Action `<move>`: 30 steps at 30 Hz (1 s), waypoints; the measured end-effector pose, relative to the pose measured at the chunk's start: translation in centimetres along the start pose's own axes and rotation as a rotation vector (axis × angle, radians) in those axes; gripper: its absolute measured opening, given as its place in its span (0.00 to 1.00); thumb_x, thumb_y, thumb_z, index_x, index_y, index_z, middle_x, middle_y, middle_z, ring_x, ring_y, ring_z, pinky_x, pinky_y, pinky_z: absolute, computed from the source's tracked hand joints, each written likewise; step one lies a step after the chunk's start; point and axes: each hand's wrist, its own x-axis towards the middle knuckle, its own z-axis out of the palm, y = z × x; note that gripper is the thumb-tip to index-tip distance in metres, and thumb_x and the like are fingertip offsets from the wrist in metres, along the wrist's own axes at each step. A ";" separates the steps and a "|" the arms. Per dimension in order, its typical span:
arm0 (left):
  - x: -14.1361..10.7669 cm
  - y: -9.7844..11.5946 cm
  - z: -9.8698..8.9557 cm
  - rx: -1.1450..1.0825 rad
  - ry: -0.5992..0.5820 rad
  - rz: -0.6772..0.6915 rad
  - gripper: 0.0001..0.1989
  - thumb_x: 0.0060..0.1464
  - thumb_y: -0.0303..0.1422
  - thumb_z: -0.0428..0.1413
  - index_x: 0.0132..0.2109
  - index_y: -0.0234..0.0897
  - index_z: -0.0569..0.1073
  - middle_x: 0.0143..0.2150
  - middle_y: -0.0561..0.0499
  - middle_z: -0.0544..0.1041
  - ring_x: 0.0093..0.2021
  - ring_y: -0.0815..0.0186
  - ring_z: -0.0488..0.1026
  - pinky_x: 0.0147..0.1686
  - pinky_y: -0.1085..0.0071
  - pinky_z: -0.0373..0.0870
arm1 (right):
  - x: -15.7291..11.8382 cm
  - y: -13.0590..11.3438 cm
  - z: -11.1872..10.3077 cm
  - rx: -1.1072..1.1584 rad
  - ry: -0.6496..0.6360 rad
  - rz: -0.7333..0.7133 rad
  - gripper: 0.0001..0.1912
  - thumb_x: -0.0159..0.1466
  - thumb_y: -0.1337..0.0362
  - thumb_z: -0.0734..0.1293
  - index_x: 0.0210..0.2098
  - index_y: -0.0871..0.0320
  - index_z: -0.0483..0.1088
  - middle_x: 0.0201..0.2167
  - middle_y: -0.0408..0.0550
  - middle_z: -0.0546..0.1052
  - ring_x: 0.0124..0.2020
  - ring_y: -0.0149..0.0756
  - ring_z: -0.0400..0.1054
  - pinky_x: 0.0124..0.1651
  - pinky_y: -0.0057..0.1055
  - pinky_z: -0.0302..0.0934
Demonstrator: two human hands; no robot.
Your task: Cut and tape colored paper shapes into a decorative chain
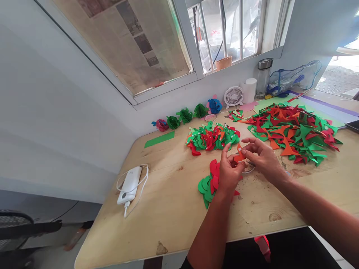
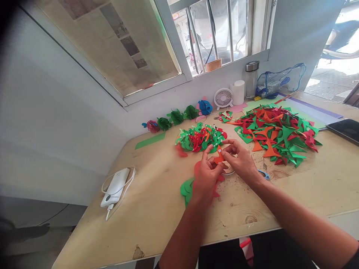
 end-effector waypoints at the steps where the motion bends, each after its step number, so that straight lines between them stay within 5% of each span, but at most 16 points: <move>1: 0.0 0.0 0.0 -0.011 0.005 0.010 0.41 0.40 0.25 0.62 0.62 0.41 0.57 0.37 0.48 0.77 0.28 0.71 0.73 0.28 0.77 0.66 | 0.0 0.0 -0.1 0.002 0.014 0.007 0.20 0.53 0.57 0.67 0.43 0.59 0.66 0.24 0.43 0.72 0.26 0.33 0.66 0.29 0.31 0.61; 11: -0.1 0.1 -0.4 0.021 0.095 0.091 0.32 0.47 0.27 0.59 0.59 0.38 0.60 0.35 0.49 0.77 0.35 0.68 0.74 0.39 0.70 0.70 | 0.2 -0.2 -0.5 0.124 0.091 0.071 0.23 0.51 0.55 0.70 0.43 0.59 0.67 0.23 0.41 0.70 0.22 0.29 0.61 0.24 0.27 0.54; 18: -0.6 -0.4 -0.2 0.385 0.071 0.304 0.33 0.51 0.27 0.55 0.63 0.43 0.55 0.41 0.48 0.74 0.37 0.68 0.72 0.39 0.71 0.70 | 0.2 -0.5 -0.5 0.203 0.127 0.120 0.23 0.49 0.55 0.72 0.42 0.58 0.67 0.23 0.41 0.71 0.25 0.30 0.64 0.27 0.27 0.59; 24: -1.1 -0.7 0.3 0.740 0.034 0.519 0.40 0.50 0.27 0.56 0.66 0.47 0.47 0.53 0.45 0.69 0.49 0.62 0.69 0.46 0.65 0.69 | -0.1 -0.8 -0.6 0.280 0.133 0.192 0.25 0.48 0.55 0.73 0.42 0.57 0.67 0.24 0.41 0.72 0.26 0.30 0.65 0.27 0.27 0.59; 30: -1.0 -1.0 0.3 0.931 0.037 0.560 0.41 0.49 0.23 0.54 0.66 0.48 0.46 0.55 0.45 0.67 0.53 0.59 0.66 0.48 0.63 0.68 | 0.0 -0.5 -0.4 0.282 0.136 0.186 0.25 0.47 0.55 0.73 0.42 0.57 0.68 0.23 0.40 0.71 0.25 0.30 0.65 0.28 0.28 0.61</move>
